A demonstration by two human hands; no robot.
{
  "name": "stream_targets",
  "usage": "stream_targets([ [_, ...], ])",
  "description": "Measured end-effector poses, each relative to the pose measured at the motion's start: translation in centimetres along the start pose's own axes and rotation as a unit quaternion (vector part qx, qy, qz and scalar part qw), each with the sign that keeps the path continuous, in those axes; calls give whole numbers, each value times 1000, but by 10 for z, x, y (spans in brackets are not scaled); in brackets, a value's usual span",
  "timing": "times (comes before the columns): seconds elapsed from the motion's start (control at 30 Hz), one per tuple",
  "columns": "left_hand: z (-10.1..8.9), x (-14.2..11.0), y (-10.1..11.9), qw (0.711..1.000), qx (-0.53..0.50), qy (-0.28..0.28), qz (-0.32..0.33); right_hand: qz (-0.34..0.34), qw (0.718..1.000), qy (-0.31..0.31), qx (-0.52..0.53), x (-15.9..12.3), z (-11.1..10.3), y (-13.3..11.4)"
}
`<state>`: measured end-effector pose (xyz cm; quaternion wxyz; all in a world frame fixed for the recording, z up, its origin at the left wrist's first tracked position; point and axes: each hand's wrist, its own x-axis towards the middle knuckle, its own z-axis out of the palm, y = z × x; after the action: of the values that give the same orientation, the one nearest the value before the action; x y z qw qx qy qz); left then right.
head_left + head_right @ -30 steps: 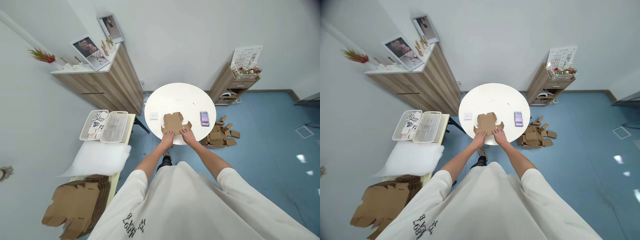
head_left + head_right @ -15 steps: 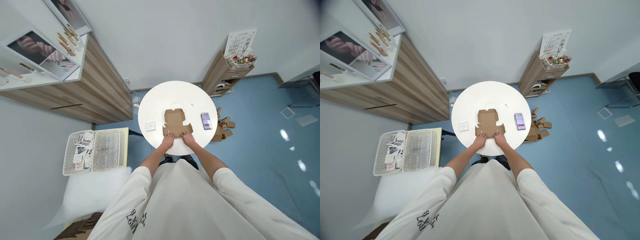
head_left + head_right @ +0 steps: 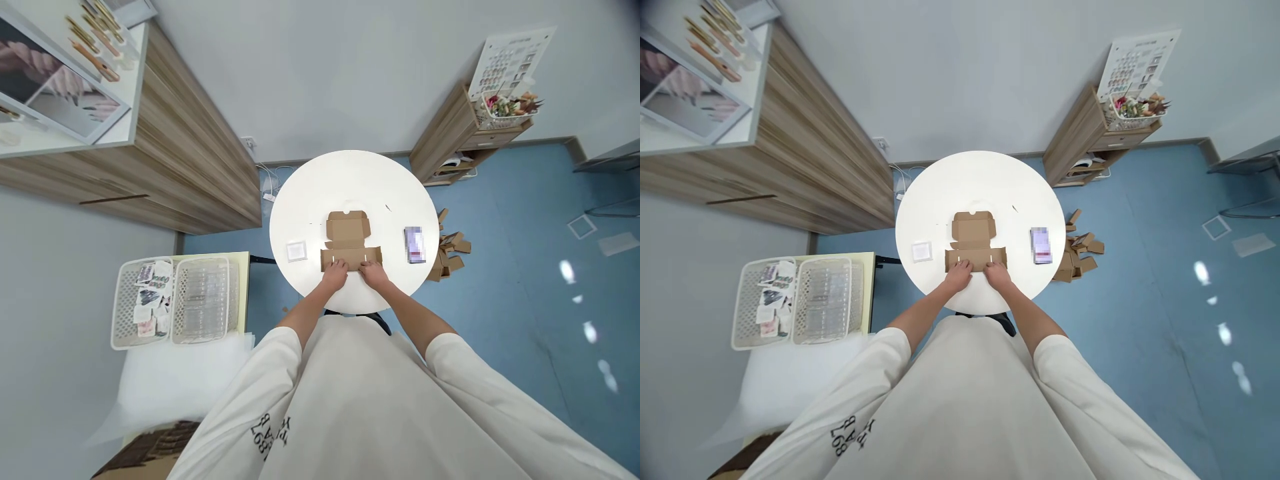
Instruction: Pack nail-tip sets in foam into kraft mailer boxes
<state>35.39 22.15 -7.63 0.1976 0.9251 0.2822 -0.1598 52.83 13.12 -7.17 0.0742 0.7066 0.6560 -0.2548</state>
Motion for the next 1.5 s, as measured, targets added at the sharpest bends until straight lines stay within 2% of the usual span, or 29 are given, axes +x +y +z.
stream_targets([
  [0.1,-8,12,2,1000,-18,-11,-6,6,1000,-19,0,2,-5,2],
  [0.2,-17,20,1,999,-34,-31,-21,18,999,-9,33,7,-11,5],
  [0.27,-22,22,0,998,-44,-43,-29,34,997,27,63,17,-18,12],
  [0.33,-26,24,-1,997,-50,-51,-39,69,990,91,85,31,-27,22],
  [0.43,-26,27,0,995,-58,-56,-55,152,969,153,121,58,-40,40],
  [0.5,-24,28,0,995,-66,-55,-60,180,957,149,174,75,-44,50],
  [0.57,-22,28,0,994,-73,-53,-62,178,945,128,243,86,-45,57],
  [0.63,-21,28,0,993,-79,-56,-63,176,932,132,289,91,-44,59],
  [0.77,-26,26,0,993,-77,-61,-67,197,911,169,321,85,-45,59],
  [0.87,-31,25,0,993,-76,-59,-65,201,907,166,332,76,-48,60],
  [1.0,-33,27,2,994,-70,-63,-61,189,920,146,311,64,-50,57],
  [1.13,-31,27,3,995,-51,-59,-57,198,945,176,193,48,-45,40],
  [1.17,-30,26,3,996,-49,-58,-55,179,954,168,173,44,-42,35],
  [1.3,-29,23,1,996,-54,-53,-47,58,990,28,129,32,-29,13],
  [1.37,-29,21,0,996,-59,-52,-42,48,994,-10,101,29,-24,6],
  [1.5,-27,17,-1,996,-75,-42,-35,81,992,-39,84,27,-22,-4],
])
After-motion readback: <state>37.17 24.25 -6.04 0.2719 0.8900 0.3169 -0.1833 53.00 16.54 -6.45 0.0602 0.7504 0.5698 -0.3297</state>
